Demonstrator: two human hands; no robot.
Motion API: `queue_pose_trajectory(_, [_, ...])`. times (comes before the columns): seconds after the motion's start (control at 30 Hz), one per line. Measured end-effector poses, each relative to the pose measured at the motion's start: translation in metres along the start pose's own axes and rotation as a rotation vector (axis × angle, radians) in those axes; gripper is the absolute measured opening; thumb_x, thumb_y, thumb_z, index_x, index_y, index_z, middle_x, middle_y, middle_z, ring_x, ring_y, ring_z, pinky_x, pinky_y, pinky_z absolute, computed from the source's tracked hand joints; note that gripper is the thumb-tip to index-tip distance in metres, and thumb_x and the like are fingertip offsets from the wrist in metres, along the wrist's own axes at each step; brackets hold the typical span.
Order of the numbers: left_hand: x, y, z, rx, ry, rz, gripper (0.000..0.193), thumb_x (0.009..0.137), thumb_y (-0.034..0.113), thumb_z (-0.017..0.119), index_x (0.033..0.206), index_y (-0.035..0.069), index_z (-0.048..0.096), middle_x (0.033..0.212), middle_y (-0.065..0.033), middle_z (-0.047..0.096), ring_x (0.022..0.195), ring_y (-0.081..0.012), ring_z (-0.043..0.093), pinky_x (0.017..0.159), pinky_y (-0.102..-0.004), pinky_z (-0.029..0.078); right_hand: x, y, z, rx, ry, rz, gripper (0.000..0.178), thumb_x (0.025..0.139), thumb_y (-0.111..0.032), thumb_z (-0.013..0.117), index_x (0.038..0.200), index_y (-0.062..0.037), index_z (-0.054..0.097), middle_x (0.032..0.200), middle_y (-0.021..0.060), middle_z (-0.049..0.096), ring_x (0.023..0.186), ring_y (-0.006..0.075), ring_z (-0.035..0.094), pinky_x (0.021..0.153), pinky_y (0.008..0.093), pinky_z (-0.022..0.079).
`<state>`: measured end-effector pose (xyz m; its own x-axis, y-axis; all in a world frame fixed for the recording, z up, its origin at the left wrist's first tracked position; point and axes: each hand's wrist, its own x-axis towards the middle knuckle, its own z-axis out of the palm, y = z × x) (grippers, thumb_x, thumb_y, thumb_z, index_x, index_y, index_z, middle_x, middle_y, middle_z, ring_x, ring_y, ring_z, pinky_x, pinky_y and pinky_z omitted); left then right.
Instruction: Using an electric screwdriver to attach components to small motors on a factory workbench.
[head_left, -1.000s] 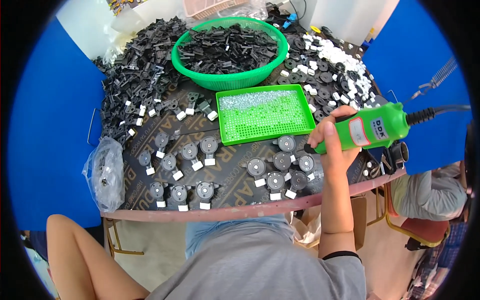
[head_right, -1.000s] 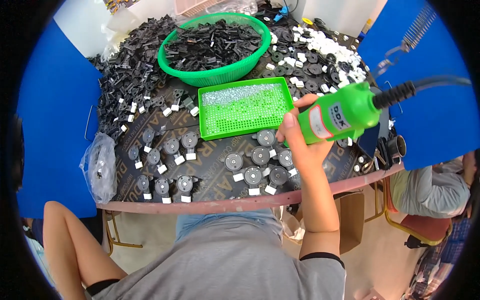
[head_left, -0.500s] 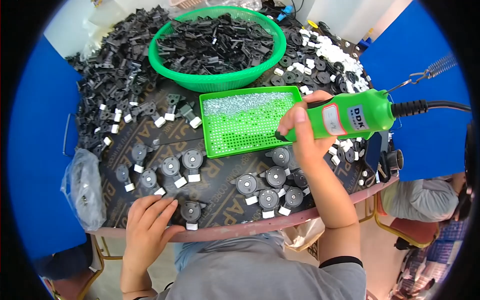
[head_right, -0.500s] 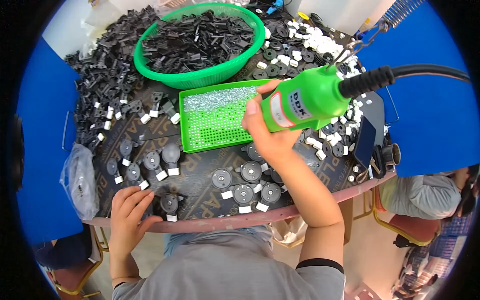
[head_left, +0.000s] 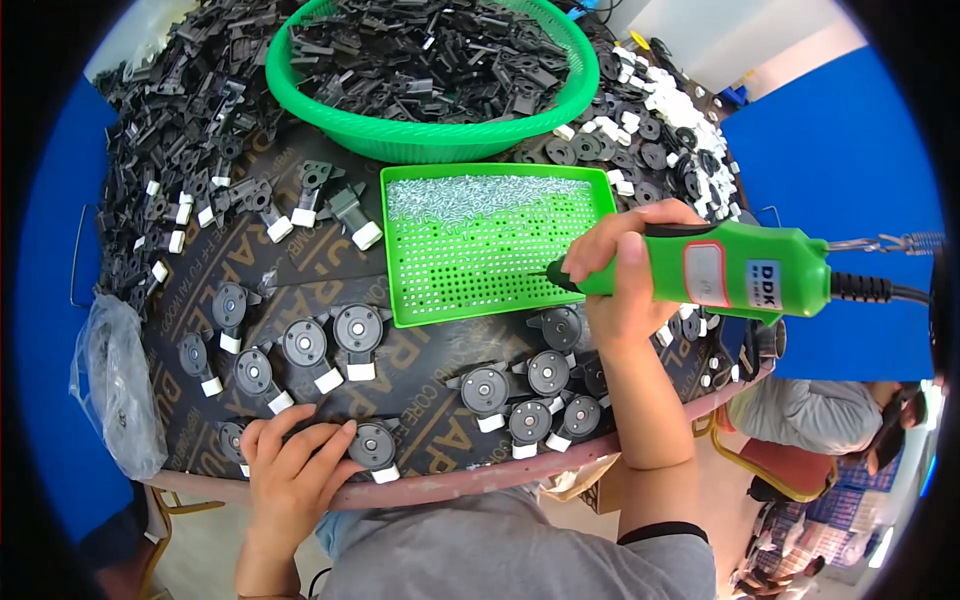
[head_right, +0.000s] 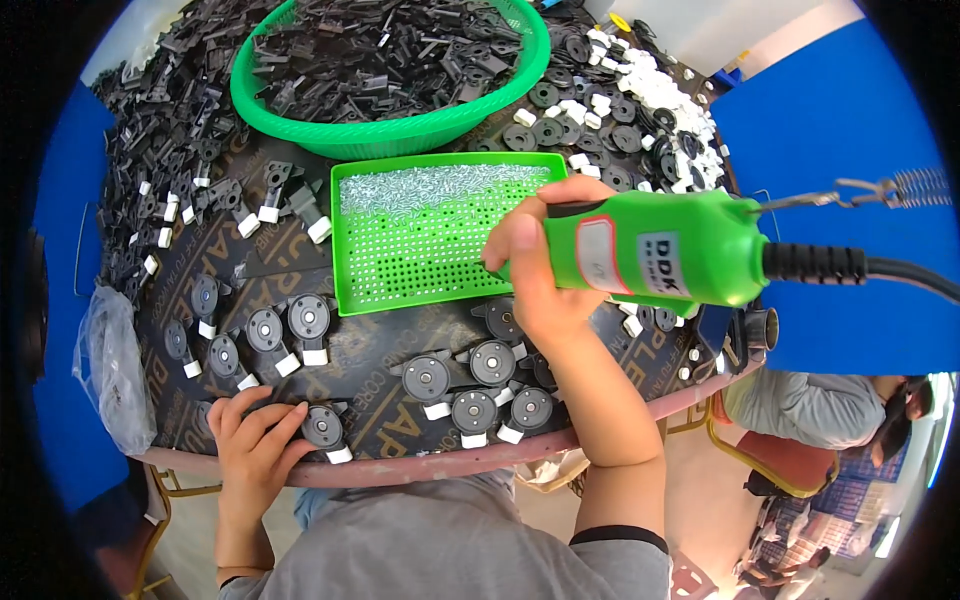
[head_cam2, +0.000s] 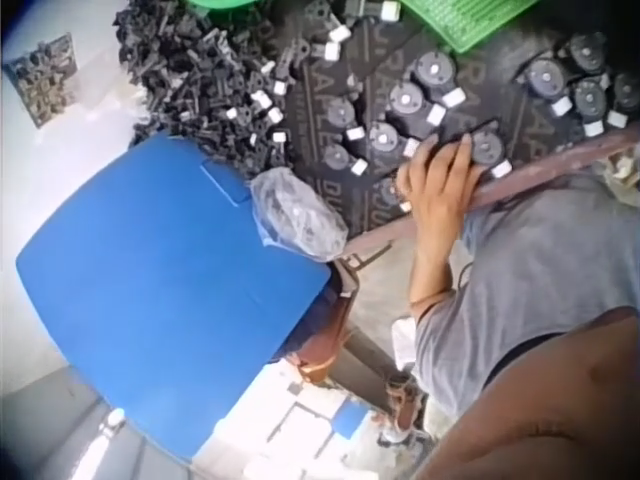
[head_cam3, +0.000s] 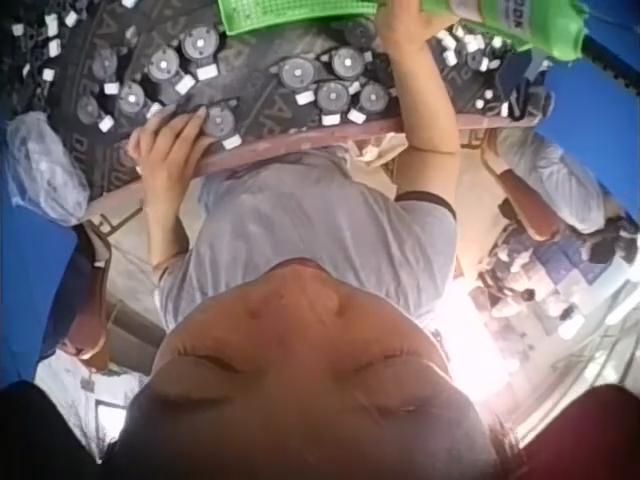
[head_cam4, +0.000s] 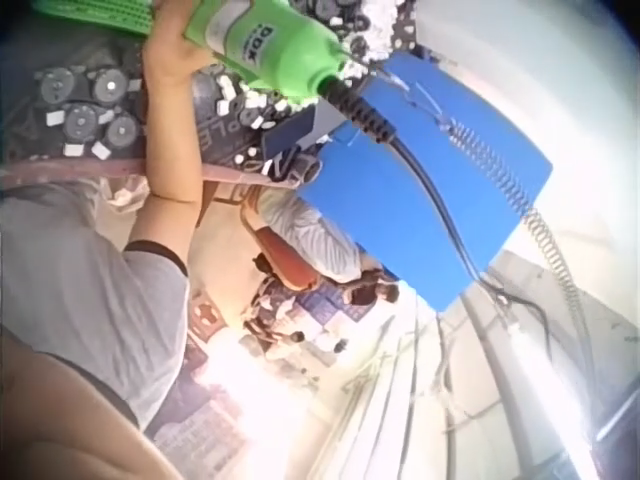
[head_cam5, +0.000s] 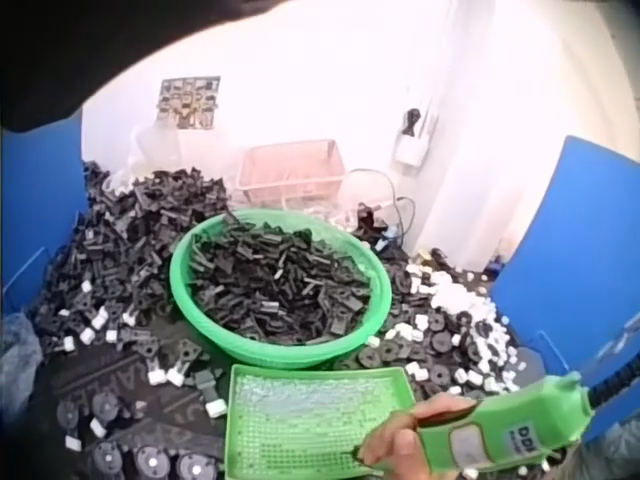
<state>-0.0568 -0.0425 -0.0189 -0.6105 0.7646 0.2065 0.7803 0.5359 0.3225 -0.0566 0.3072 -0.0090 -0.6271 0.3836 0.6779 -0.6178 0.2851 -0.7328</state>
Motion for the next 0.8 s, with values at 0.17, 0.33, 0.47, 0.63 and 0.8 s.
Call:
queue_pose_trajectory(0.17, [0.006, 0.009, 0.014, -0.036, 0.063, 0.033, 0.047, 0.07, 0.027, 0.08, 0.113, 0.011, 0.073, 0.106, -0.0012, 0.068, 0.11, -0.0263, 0.058, 0.091, -0.0433, 0.036, -0.001, -0.001, -0.001, -0.007, -0.005, -0.004, 0.026, 0.097, -0.011, 0.057, 0.117, -0.0046, 0.042, 0.065, 0.0084, 0.051, 0.05, 0.0174, 0.048, 0.046, 0.0329, 0.046])
queue_pose_trajectory(0.33, [0.011, 0.019, 0.019, -0.016, 0.065, 0.078, 0.048, 0.075, 0.027, 0.078, 0.119, 0.011, 0.07, 0.113, -0.0003, 0.065, 0.112, -0.0223, 0.059, 0.092, -0.0399, 0.035, -0.004, -0.002, 0.002, -0.04, -0.023, -0.022, 0.026, 0.096, -0.013, 0.057, 0.118, -0.006, 0.043, 0.065, 0.0082, 0.05, 0.049, 0.0176, 0.047, 0.045, 0.0325, 0.045])
queue_pose_trajectory(0.47, [0.012, 0.032, 0.006, -0.028, -0.055, -0.034, 0.062, 0.073, 0.034, 0.08, 0.127, 0.007, 0.065, 0.124, -0.0045, 0.063, 0.121, -0.0286, 0.052, 0.095, -0.0435, 0.032, 0.0, -0.019, 0.01, 0.037, 0.031, -0.042, 0.029, 0.094, -0.016, 0.061, 0.117, -0.0084, 0.046, 0.064, 0.0066, 0.047, 0.049, 0.017, 0.046, 0.043, 0.0324, 0.043])
queue_pose_trajectory(0.63, [0.007, 0.042, 0.009, -0.108, -0.043, -0.11, 0.068, 0.073, 0.039, 0.08, 0.129, 0.004, 0.062, 0.129, -0.0051, 0.06, 0.127, -0.0308, 0.048, 0.098, -0.0451, 0.03, -0.007, -0.104, 0.024, 0.162, 0.026, 0.052, 0.032, 0.098, -0.027, 0.062, 0.12, -0.0117, 0.044, 0.067, 0.0051, 0.051, 0.051, 0.0188, 0.049, 0.045, 0.0342, 0.047])
queue_pose_trajectory(0.8, [0.01, 0.045, 0.032, -0.117, 0.115, -0.088, 0.054, 0.08, 0.034, 0.076, 0.124, 0.005, 0.065, 0.121, -0.005, 0.064, 0.122, -0.027, 0.054, 0.096, -0.0421, 0.032, -0.034, -0.123, 0.045, 0.219, -0.381, -0.016, 0.033, 0.096, -0.015, 0.061, 0.119, -0.0073, 0.039, 0.071, 0.0078, 0.054, 0.052, 0.0189, 0.058, 0.045, 0.0314, 0.054])
